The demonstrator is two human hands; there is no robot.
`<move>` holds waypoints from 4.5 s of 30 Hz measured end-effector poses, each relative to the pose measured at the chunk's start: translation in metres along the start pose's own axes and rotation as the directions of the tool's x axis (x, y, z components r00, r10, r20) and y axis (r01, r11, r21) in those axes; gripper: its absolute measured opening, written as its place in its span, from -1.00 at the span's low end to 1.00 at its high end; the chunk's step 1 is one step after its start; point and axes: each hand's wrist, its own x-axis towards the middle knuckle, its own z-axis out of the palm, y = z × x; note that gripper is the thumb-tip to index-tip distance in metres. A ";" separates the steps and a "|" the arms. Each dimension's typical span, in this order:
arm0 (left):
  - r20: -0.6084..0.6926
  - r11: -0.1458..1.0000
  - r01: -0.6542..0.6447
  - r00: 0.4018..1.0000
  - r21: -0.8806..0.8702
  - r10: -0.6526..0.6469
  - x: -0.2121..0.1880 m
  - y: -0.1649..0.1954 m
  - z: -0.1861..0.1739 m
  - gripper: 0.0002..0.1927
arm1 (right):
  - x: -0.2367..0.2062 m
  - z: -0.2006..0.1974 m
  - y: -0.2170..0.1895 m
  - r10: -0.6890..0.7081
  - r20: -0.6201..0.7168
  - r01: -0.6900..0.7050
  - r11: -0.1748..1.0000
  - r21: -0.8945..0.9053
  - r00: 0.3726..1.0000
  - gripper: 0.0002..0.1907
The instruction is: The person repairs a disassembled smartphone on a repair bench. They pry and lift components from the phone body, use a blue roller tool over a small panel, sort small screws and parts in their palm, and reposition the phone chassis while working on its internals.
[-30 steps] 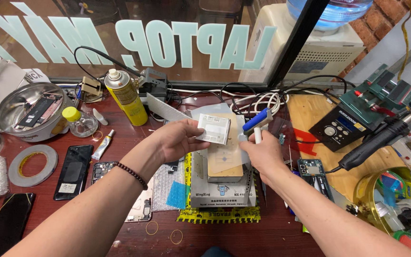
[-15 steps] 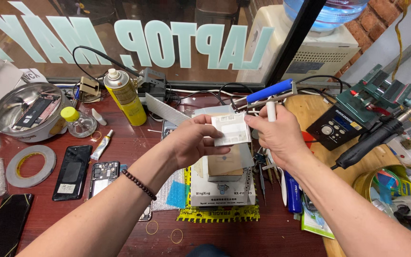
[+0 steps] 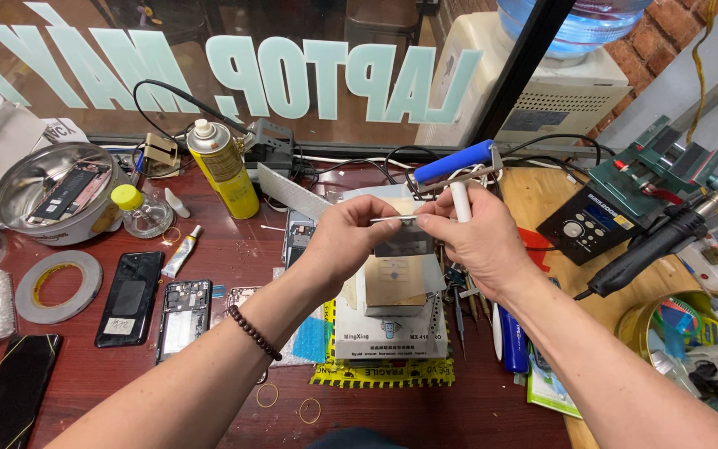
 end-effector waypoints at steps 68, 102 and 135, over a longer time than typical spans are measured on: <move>0.123 0.949 0.143 0.986 -0.281 -0.112 -0.020 0.028 0.019 -0.77 | 0.010 -0.013 0.034 0.268 0.150 -0.307 0.816 0.490 0.952 -0.92; 0.111 0.856 0.250 0.968 -0.453 -0.224 -0.020 0.012 0.009 -0.65 | 0.009 -0.009 0.020 0.218 0.057 -0.210 0.782 0.587 0.974 -0.93; 0.133 0.907 0.164 0.984 -0.388 -0.121 -0.021 0.015 0.023 -0.60 | 0.013 -0.016 0.043 0.306 0.110 -0.310 0.747 0.588 0.946 -0.94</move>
